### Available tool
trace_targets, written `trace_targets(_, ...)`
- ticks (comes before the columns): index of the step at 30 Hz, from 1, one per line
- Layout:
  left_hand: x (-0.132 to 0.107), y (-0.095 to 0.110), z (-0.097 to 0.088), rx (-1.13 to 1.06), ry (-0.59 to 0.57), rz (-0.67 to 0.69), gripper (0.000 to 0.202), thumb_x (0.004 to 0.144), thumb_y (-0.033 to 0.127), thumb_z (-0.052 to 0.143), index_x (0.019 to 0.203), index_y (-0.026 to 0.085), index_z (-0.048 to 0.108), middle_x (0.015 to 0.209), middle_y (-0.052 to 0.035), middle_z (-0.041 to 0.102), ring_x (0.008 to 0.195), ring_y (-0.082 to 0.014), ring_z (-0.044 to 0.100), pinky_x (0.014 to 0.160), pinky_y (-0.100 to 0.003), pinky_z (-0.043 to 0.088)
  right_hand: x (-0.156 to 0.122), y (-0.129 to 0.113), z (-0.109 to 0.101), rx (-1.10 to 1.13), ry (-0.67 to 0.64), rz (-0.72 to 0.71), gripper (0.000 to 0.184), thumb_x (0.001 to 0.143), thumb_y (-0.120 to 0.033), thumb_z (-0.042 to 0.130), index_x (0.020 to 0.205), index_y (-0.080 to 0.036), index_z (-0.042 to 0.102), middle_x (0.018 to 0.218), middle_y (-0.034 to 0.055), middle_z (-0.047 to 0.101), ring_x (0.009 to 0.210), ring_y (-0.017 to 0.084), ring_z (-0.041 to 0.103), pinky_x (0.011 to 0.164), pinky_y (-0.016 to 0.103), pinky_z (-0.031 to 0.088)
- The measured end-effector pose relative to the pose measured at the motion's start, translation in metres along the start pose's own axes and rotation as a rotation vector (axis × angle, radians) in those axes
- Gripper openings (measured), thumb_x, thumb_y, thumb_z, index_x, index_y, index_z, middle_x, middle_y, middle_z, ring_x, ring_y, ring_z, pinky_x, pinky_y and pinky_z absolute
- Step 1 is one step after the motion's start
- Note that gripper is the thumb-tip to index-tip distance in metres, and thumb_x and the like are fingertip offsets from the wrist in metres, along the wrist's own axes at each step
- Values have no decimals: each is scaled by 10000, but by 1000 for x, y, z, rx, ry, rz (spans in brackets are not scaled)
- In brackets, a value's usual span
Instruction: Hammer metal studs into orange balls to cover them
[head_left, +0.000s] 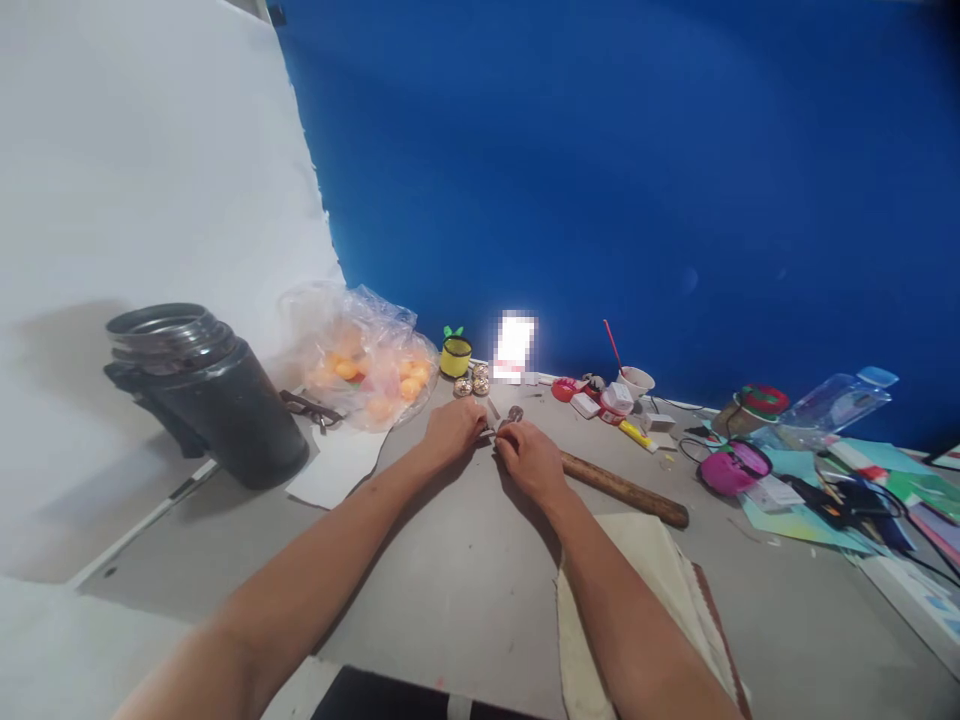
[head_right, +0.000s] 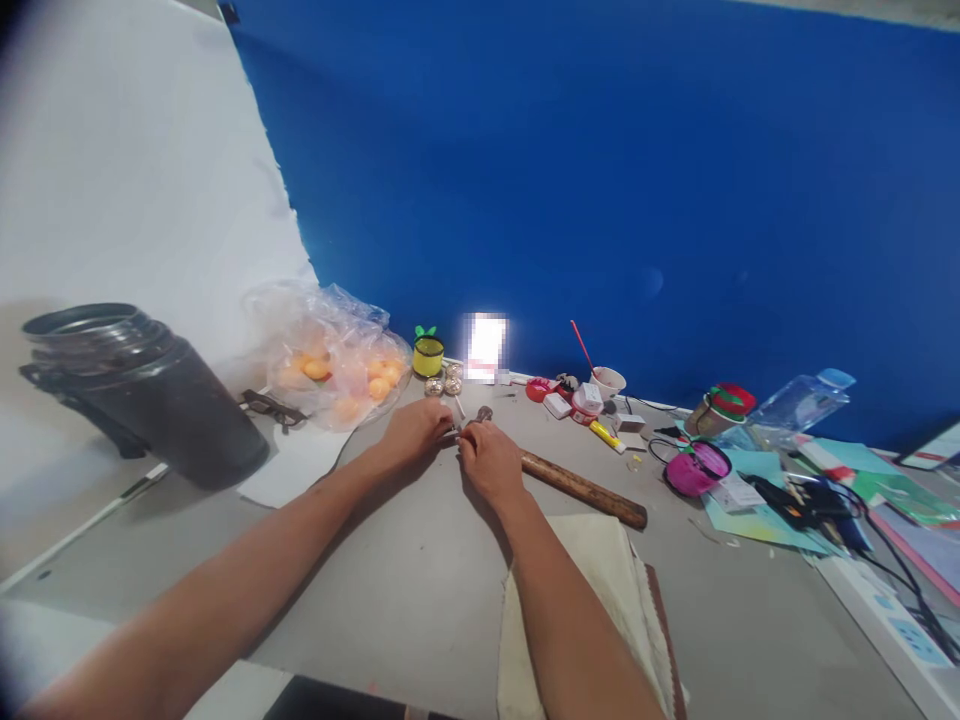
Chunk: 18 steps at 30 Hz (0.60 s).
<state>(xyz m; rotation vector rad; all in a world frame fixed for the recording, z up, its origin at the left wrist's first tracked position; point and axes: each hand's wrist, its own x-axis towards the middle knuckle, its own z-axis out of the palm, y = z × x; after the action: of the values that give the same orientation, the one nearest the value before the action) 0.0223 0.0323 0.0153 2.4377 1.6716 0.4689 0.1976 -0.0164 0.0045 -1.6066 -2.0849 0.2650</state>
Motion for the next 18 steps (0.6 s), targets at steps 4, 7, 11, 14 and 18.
trace_targets(4,-3,1,1,-59,20,5,213,900,240,579,730,190,698,873,-119,715,798,-234,648,696,-316,413,0,2,1,22,5,10,141,966,-236,590,946,-241,729,985,58,734,937,212,666,819,296,441)
trace_targets(7,-5,-1,0,-80,24,5,203,913,216,548,772,195,693,897,-102,720,837,-216,641,721,-298,421,-1,4,2,44,14,4,145,965,-237,583,946,-239,727,1002,63,739,940,219,671,833,305,454)
trace_targets(11,-7,-6,-6,-173,73,-12,223,918,201,507,785,198,685,937,-98,733,896,-219,650,780,-308,454,-2,5,4,74,20,-17,169,967,-246,558,933,-243,724,999,64,740,957,227,674,863,324,473)
trace_targets(14,-9,-1,-17,-391,123,-57,191,871,204,532,774,204,696,899,-77,745,897,-219,661,798,-316,481,-2,6,4,114,31,-7,176,950,-263,554,913,-238,725,981,69,741,950,236,675,862,342,483)
trace_targets(18,-15,18,-33,-767,97,-82,113,775,249,615,745,197,711,799,-45,737,791,-198,654,743,-308,493,-2,6,4,387,76,17,187,904,-334,574,854,-231,722,884,57,745,858,232,671,826,355,503)
